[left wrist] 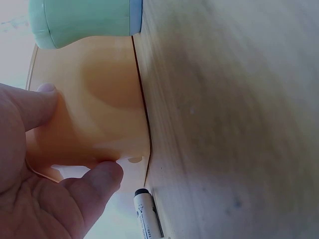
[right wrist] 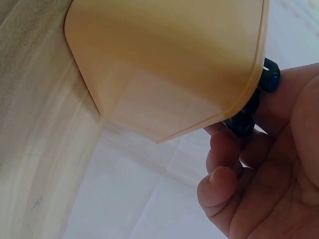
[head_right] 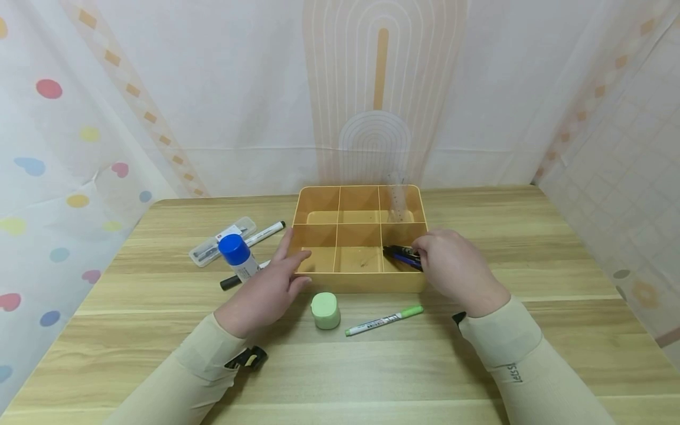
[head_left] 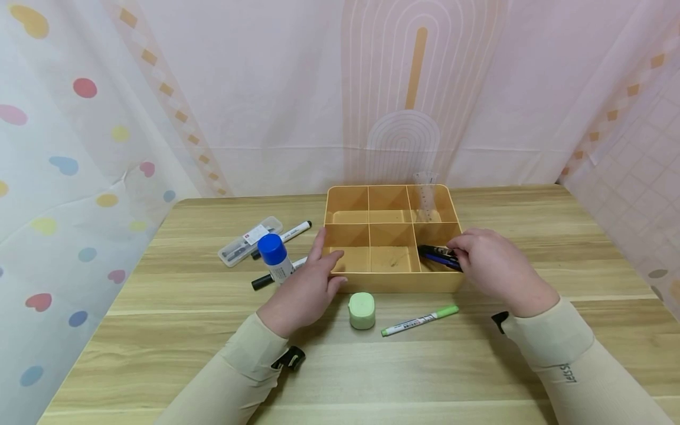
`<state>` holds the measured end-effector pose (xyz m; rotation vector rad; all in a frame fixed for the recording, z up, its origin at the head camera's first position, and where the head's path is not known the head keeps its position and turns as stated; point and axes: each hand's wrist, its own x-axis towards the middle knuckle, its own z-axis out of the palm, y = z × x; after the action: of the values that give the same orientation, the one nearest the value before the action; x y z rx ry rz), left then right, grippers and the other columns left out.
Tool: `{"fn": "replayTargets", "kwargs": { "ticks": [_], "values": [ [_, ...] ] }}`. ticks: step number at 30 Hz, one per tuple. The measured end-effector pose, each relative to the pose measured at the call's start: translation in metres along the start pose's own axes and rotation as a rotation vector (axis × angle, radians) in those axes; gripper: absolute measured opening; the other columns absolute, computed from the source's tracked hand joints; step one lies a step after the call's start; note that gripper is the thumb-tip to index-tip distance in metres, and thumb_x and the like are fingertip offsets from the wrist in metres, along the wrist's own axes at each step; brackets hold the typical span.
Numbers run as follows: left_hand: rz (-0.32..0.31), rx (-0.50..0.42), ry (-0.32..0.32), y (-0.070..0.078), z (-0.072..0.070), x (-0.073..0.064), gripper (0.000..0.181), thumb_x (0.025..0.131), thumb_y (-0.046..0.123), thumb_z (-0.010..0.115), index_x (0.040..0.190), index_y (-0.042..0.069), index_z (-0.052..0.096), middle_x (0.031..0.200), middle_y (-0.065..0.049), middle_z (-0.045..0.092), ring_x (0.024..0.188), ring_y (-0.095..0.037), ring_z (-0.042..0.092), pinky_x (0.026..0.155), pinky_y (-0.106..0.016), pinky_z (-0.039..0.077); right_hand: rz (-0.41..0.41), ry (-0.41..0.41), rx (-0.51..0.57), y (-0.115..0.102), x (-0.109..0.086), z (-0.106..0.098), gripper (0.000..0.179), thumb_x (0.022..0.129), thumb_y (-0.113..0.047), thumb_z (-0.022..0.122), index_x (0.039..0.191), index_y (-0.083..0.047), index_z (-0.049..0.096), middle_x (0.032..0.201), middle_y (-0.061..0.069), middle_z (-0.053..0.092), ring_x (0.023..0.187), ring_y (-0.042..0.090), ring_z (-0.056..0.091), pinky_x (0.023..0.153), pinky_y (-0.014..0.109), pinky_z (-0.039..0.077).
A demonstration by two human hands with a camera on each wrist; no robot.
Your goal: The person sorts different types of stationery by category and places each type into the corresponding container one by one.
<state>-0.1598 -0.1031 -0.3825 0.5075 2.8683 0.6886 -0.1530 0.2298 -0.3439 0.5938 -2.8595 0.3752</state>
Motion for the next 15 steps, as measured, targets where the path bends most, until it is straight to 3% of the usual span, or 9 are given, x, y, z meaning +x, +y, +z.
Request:
{"fn": "replayTargets", "kwargs": {
  "ticks": [8, 15],
  "values": [
    [-0.009, -0.002, -0.004, 0.0006, -0.0004, 0.0000, 0.057, 0.110, 0.038, 0.056, 0.161, 0.014, 0.045, 0.179, -0.005, -0.012, 0.133, -0.035, 0.065, 0.102, -0.045, 0.059, 0.019, -0.004, 0.020, -0.0009, -0.0004, -0.0028, 0.019, 0.098, 0.000, 0.063, 0.110, 0.004, 0.078, 0.106, 0.015, 0.078, 0.100, 0.035, 0.073, 0.092, 0.054, 0.060],
    [-0.011, -0.005, -0.005, 0.0000, 0.0000, 0.0002, 0.057, 0.110, 0.038, 0.056, 0.161, 0.014, 0.045, 0.179, -0.005, -0.012, 0.133, -0.035, 0.064, 0.103, -0.045, 0.059, -0.008, 0.046, 0.031, -0.0006, -0.0003, -0.0025, 0.019, 0.099, -0.002, 0.064, 0.110, 0.004, 0.077, 0.106, 0.015, 0.078, 0.102, 0.036, 0.072, 0.094, 0.055, 0.058]
  ]
}}
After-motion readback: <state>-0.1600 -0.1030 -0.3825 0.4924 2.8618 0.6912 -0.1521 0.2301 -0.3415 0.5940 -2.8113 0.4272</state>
